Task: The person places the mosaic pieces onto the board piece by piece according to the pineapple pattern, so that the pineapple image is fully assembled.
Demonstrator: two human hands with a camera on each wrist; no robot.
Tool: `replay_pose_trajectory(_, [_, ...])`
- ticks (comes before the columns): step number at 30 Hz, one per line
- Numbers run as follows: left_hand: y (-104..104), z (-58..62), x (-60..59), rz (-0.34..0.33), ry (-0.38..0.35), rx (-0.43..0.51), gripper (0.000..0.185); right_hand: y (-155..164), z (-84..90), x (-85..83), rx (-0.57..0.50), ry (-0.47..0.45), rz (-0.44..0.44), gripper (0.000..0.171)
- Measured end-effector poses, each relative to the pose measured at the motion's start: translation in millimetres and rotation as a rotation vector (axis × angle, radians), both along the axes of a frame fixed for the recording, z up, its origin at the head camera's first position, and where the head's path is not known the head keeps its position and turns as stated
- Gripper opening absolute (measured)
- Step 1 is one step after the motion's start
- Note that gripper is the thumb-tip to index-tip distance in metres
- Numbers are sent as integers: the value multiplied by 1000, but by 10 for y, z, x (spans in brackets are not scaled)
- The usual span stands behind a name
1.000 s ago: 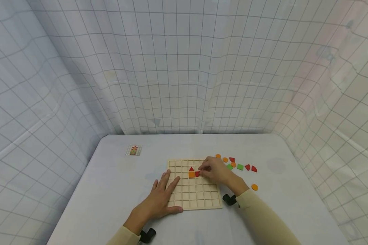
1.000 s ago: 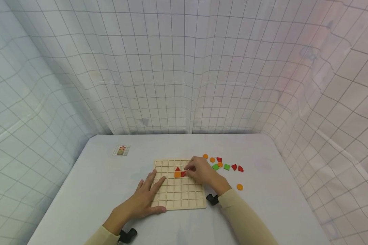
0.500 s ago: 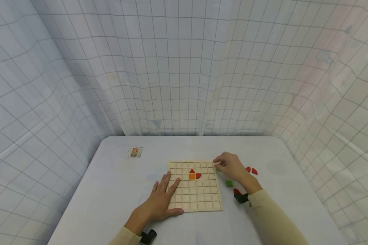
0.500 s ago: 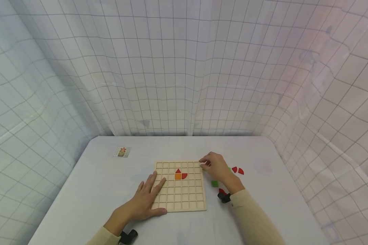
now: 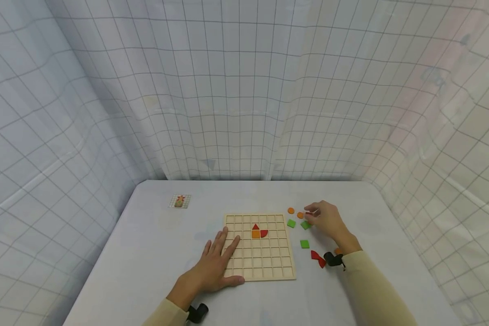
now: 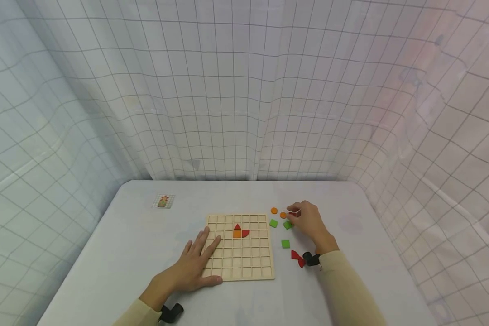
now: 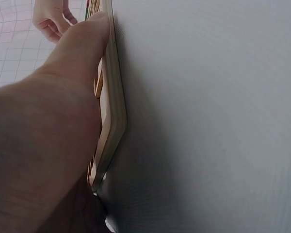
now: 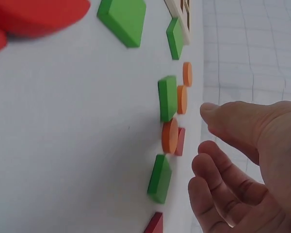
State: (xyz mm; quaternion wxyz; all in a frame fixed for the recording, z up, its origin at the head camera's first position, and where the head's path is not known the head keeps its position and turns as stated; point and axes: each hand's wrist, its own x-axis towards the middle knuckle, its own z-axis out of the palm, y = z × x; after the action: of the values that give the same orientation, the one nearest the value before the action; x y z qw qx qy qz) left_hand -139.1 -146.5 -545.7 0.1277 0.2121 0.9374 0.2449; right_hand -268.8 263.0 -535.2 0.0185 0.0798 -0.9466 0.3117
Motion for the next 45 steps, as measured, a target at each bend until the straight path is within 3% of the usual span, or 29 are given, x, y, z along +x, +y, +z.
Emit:
replay_pose_trajectory(5, [-6,-11,-2,6,1,-3,123,91,-36,-3,1,-52,-49,30])
replay_pose_trajectory(21, [-5,-24,-5,-5,5,8,123,60,-129,-40,1,-68,-118,26])
replay_pose_trajectory(45, [1,-21,-5,3,8,-9,124,2,-175,-97,-26,-32,-123,17])
